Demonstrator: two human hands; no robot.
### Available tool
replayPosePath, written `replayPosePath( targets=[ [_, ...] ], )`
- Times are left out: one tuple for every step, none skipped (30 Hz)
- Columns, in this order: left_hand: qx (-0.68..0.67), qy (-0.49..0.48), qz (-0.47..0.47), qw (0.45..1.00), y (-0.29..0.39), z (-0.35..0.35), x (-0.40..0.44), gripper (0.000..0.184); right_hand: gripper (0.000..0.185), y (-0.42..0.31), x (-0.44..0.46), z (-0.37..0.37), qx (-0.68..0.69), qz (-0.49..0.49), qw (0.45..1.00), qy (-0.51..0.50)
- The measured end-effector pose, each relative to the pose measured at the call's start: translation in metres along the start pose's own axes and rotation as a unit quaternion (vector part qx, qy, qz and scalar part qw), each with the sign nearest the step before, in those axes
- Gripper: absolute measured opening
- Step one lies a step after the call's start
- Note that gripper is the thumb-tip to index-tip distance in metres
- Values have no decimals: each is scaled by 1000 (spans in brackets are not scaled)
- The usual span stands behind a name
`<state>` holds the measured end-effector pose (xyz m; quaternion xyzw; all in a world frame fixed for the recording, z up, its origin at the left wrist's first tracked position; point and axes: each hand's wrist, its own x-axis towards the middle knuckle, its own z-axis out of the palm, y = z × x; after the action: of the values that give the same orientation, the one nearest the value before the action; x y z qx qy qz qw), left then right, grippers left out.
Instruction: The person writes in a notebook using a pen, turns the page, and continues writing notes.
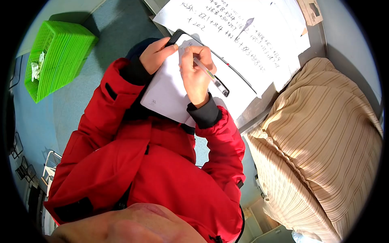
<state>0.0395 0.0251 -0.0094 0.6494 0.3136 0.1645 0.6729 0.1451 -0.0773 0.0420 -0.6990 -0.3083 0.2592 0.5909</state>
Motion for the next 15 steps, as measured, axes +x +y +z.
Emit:
replayPosePath(
  targets=[
    [18, 2, 21, 1000, -1, 0, 0, 28, 13, 0, 0, 0, -6, -7, 1000, -4],
    [37, 3, 42, 998, -2, 0, 1, 29, 13, 0, 0, 0, -9, -6, 1000, -3],
    [56, 5, 63, 996, -2, -1, 1, 30, 13, 0, 0, 0, -12, -5, 1000, -2],
    [42, 3, 47, 998, -2, -1, 0, 28, 12, 0, 0, 0, -15, -4, 1000, -2],
    [29, 1, 30, 999, -2, -1, 0, 26, 12, 0, 0, -1, -19, 0, 1000, -5],
    [15, -1, 14, 1000, -2, -1, 0, 23, 12, -1, 0, -1, -23, 4, 1000, -9],
    [20, -1, 13, 1000, -2, -2, 0, 23, 12, -1, -1, -2, -28, 8, 999, -12],
    [24, -3, 13, 1000, -1, -2, 0, 23, 12, -2, -1, -2, -19, 16, 1000, -8],
    [28, -5, 13, 1000, 0, -2, 0, 23, 12, -4, -2, -1, -10, 23, 1000, -4],
    [25, -4, 19, 999, 0, -1, 0, 23, 12, -4, -1, -1, -1, 30, 1000, -1],
    [22, -2, 25, 999, 1, -1, -1, 23, 11, -2, -1, -1, -15, 20, 1000, -3],
    [19, 0, 30, 999, 2, -1, -1, 23, 11, 1, -1, -2, -30, 10, 1000, -4],
    [25, 1, 36, 999, 2, -1, -1, 23, 11, 4, -1, -3, -45, -1, 999, -5],
    [30, 1, 41, 999, 1, -1, -1, 24, 11, 5, -1, -3, -54, -8, 999, -2],
    [36, 2, 47, 998, 1, -1, -2, 24, 11, 7, -1, -3, -62, -16, 998, 1]
  ],
)
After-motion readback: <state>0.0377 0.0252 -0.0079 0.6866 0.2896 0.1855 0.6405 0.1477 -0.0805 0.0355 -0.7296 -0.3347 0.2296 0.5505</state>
